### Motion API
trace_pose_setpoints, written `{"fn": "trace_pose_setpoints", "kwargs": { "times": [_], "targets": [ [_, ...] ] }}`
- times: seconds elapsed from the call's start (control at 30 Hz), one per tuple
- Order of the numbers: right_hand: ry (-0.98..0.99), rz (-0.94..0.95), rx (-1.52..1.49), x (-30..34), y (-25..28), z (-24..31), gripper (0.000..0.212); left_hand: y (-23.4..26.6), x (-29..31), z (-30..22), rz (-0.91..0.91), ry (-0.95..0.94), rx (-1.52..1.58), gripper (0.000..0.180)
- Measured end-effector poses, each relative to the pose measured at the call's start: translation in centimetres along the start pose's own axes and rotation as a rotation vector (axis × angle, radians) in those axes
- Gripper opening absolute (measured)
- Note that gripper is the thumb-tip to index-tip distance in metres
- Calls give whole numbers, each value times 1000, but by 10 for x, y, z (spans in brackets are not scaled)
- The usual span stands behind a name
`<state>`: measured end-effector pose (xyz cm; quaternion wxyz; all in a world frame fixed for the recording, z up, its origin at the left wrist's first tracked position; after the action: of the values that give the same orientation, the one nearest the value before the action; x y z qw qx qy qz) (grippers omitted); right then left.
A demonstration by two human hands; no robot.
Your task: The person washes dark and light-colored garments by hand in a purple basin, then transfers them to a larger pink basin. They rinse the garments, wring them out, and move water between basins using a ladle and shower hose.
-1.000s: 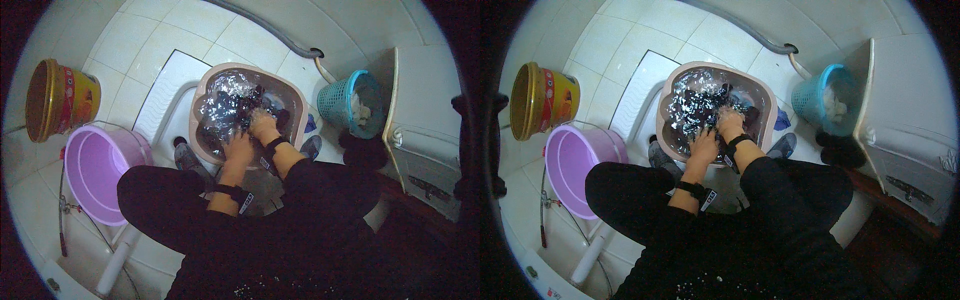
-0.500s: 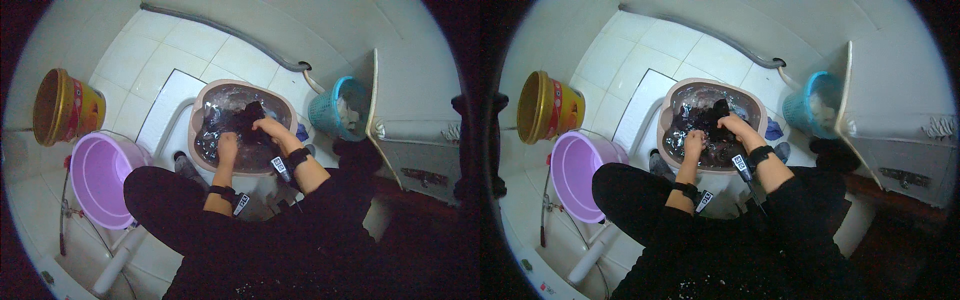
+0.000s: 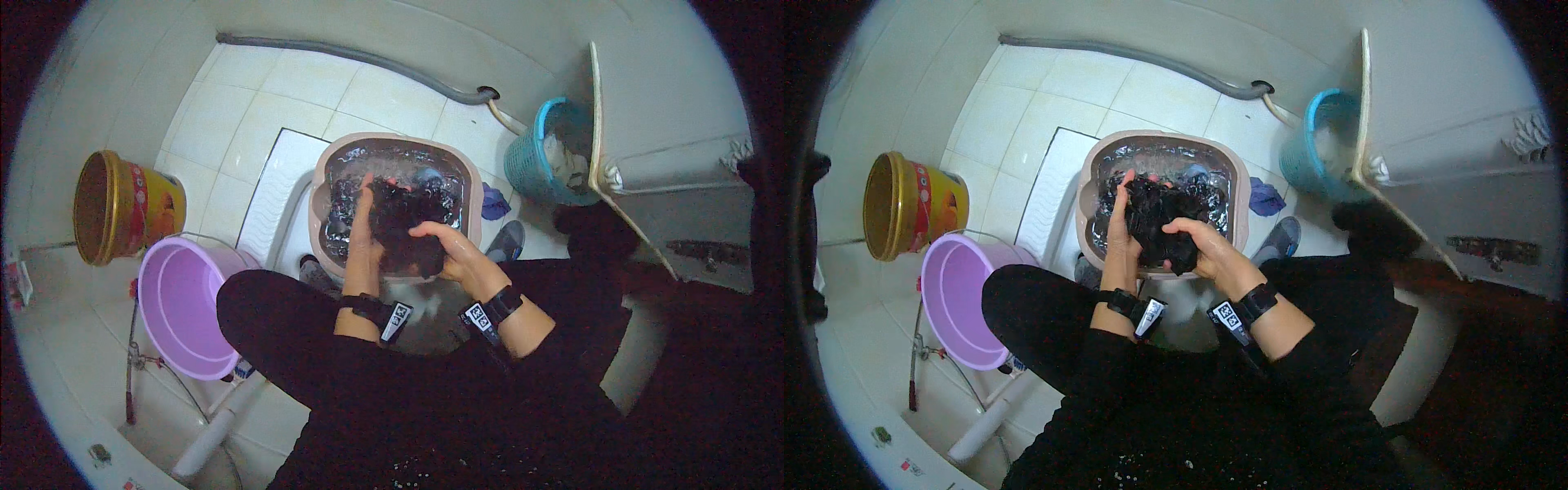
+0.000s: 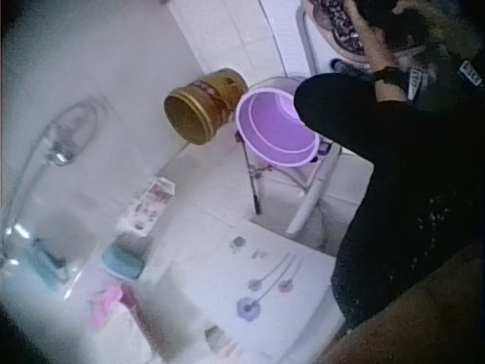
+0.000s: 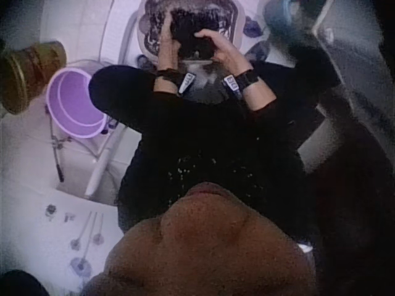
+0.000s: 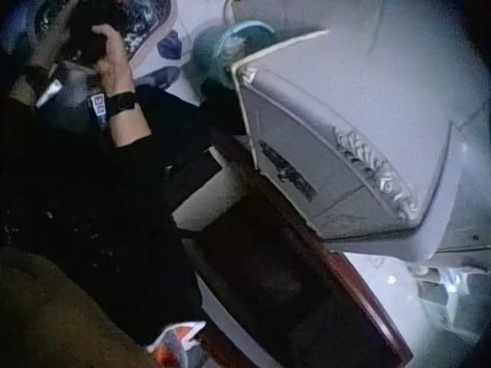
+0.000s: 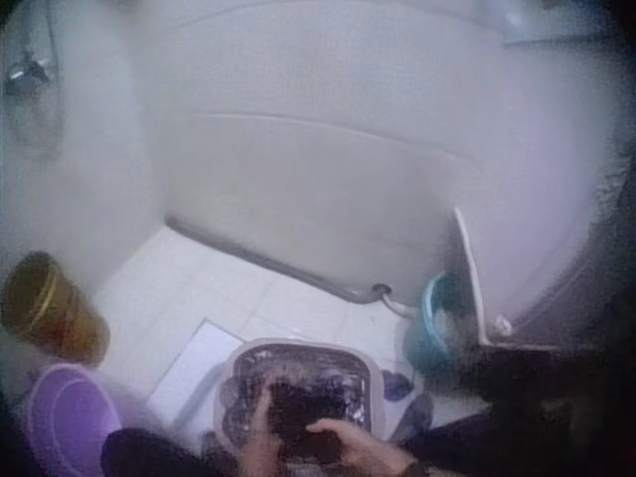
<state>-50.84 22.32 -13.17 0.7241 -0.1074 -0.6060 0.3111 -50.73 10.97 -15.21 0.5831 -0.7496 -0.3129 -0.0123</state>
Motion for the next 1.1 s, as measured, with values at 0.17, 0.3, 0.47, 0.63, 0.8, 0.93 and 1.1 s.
{"fn": "trace_pose_setpoints", "kwargs": {
  "times": [0.17,0.3,0.47,0.63,0.8,0.93,1.1],
  "targets": [
    [223,-85,508,-18,16,12,45,-17,-7,-20,121,-174,-748,41],
    [490,-295,1118,-20,12,29,62,-25,-9,-22,140,-305,-1203,32],
    [473,-442,1402,-7,7,31,64,-38,-9,-18,224,-478,-1582,31],
    [636,-586,1592,2,-12,30,40,-38,-12,-17,66,-424,-1885,21],
    [850,-741,1763,5,-23,35,23,-44,-13,-17,48,-250,-1652,43],
    [1056,-819,1755,21,-33,52,19,-42,-9,-24,-75,-243,-1521,60],
    [987,-649,1521,30,-25,68,51,-43,-7,-35,-95,-276,-1398,48]
  ]
}}
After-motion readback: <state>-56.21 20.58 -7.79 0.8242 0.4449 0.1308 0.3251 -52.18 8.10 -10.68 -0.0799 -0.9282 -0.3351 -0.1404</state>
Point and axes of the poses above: each hand's wrist, its own x-axis away from the middle knuckle, its own y-axis out of the back of the hand, z = x × y, the point moved 10 cm from there along -x, towards the middle knuckle, and after that the axes turned 6 degrees about -y, right-handed, at the moved point
